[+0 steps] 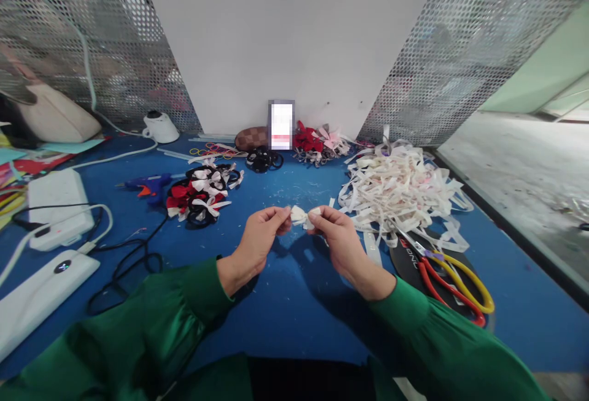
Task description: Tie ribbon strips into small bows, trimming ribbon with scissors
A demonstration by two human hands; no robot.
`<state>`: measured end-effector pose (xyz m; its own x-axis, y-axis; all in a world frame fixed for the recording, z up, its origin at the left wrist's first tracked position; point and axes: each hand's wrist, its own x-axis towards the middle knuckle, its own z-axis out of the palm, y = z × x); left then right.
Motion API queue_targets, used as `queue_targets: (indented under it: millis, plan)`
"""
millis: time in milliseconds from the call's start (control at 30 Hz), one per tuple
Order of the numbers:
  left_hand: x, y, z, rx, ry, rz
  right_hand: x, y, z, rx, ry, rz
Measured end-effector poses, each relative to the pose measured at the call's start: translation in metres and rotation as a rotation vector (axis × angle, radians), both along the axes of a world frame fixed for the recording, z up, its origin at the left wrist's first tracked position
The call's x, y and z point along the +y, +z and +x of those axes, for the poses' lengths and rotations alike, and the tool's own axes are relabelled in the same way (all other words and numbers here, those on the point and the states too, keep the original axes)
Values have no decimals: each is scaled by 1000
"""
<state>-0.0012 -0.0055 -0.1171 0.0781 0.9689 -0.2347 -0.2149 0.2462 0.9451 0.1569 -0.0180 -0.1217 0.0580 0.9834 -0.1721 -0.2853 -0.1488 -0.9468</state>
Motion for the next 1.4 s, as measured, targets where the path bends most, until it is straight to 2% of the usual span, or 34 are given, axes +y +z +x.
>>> queue_targets:
  millis: [367,533,633,767,1033,1200,1400]
  plan:
    - [1,0,-2,5,117,-37,1,-3,1,5,-53,32]
    - [-1,2,-1,24,-42,-90,1,-5,1,-11,-50,16]
    - [-3,2,2,59,-109,-64,0,-5,-1,-20,-12,-6]
    - [-3,2,2,69,-105,-16,-1,-3,-2,-17,20,-5]
    - [-2,3,1,43,-101,-66,-1,0,-1,-44,-42,23]
    - [-5,3,1,60,-173,-38,-3,1,-3,-85,21,37]
    - [-6,4,2,75,-189,-7,-5,0,-3,-111,51,46]
